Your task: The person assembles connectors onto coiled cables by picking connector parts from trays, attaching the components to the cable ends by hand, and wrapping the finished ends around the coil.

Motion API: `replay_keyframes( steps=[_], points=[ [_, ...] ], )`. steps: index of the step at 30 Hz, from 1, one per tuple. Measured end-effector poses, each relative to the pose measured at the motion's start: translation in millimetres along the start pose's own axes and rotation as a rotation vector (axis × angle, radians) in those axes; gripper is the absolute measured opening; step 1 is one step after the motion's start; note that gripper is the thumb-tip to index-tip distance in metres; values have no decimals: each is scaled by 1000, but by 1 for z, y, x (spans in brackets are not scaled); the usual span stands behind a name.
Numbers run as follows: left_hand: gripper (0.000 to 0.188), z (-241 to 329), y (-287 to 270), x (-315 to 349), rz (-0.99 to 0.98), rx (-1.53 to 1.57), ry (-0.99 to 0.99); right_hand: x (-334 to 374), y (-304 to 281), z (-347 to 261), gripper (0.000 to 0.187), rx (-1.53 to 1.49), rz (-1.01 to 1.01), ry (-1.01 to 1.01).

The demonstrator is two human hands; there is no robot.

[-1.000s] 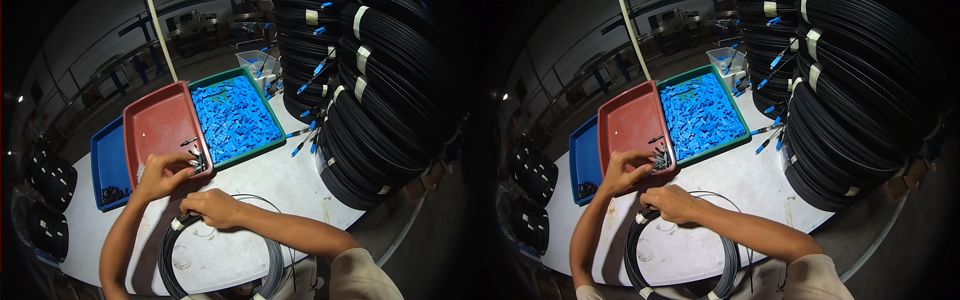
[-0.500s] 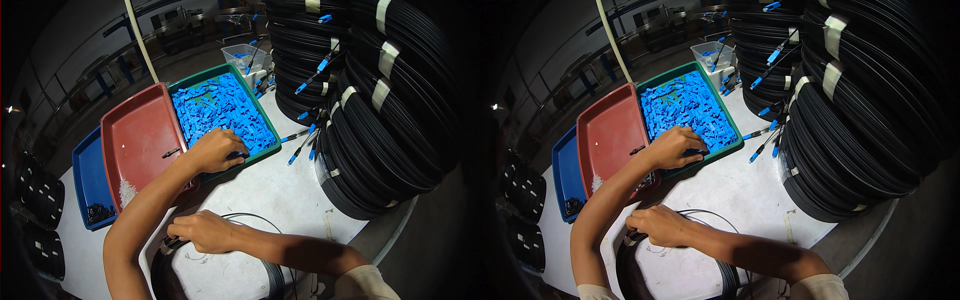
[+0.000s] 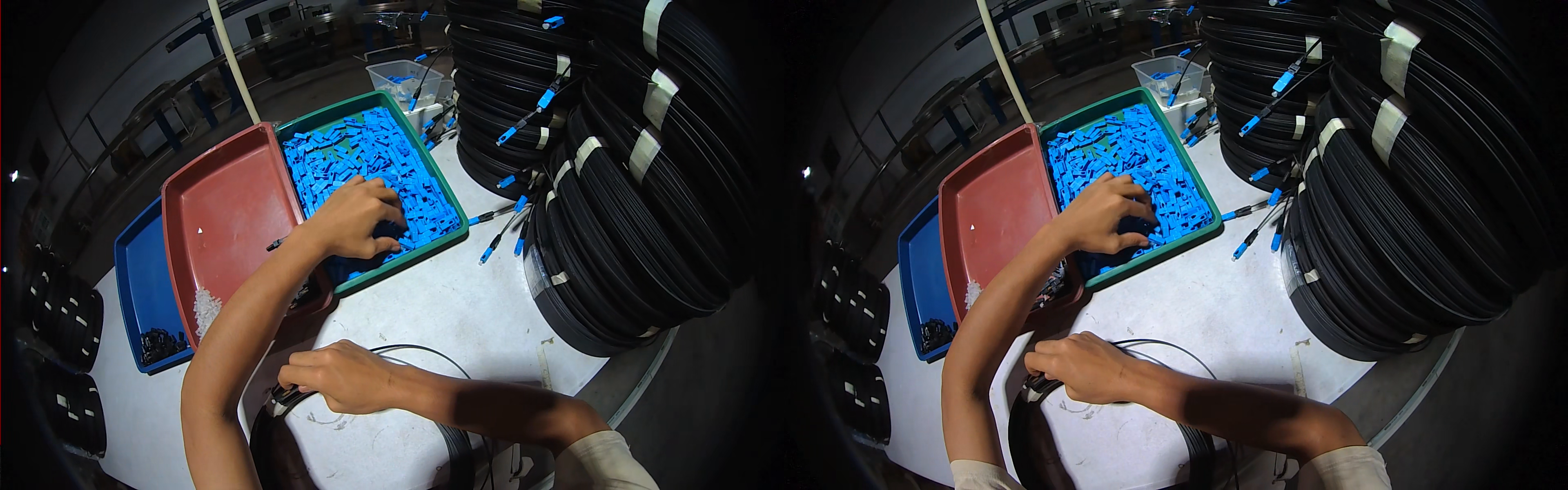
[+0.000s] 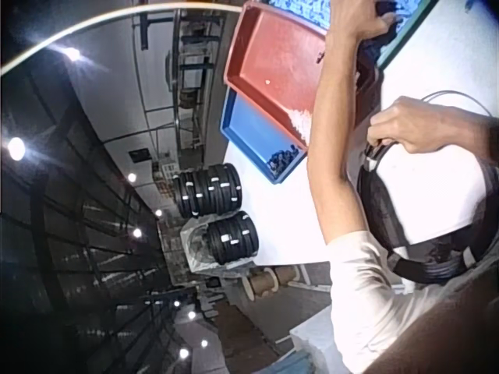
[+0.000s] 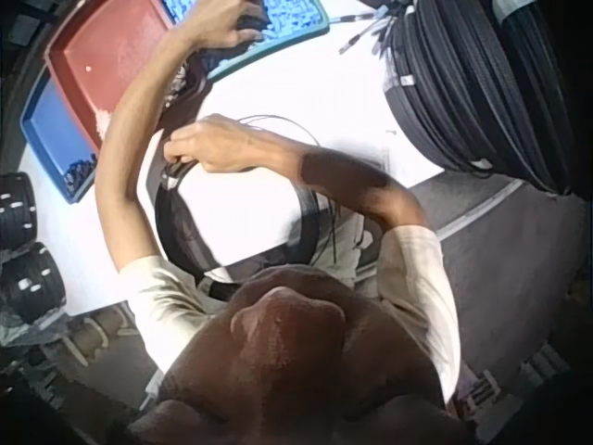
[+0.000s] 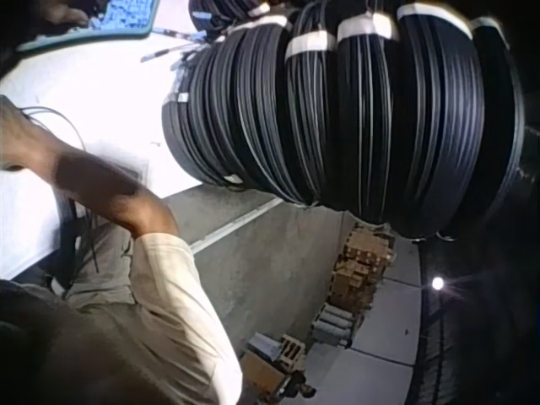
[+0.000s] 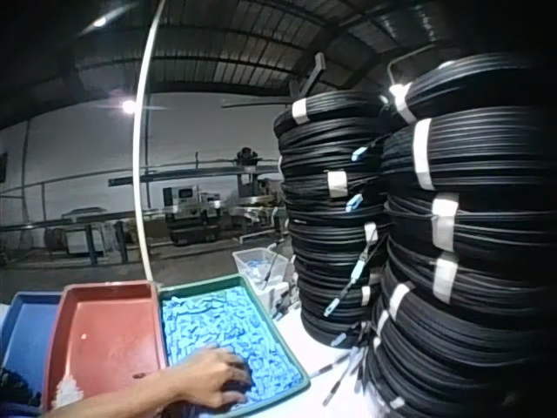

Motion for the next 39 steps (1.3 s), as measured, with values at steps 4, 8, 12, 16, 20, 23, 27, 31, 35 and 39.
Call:
replay_keyframes(
  steps=[4,8,12,16,20,23,27,31,35,39],
  points=[
    [16,-9,10,-6,-53,-216,-24,0,1,1,21,-47,-8,35],
    [19,-24,-3,0,-48,-462,-44,-1,2,-3,22,-51,-15,29],
    [20,-26,-13,7,32,-305,-71,-1,0,-4,22,-45,-16,33],
    [22,-8,-7,1,20,-72,-44,1,-2,-1,23,-37,-10,32],
    [33,-1,9,8,2,-276,-66,0,2,-3,24,-39,-12,18],
    [32,-6,12,9,-14,-328,-114,0,0,-3,24,-38,-19,21],
    [29,-4,12,6,15,-377,-38,0,1,-2,26,-50,-45,41],
    [23,-3,10,7,76,-311,-5,0,-1,-4,30,-10,-11,3],
    [23,-20,4,15,242,201,-196,0,0,-5,29,16,-24,11],
    [24,-13,-15,30,420,448,-319,2,0,-6,24,-45,-7,3]
  ],
)
Point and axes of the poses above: each hand's wrist, its own x-axis away from the middle knuckle, its own y-axis out of the palm, z = x × y, the point moved 7 cm from there along -x, towards the middle knuckle, and after that the axes turned 6 degrees about y, right-handed, at the moved point
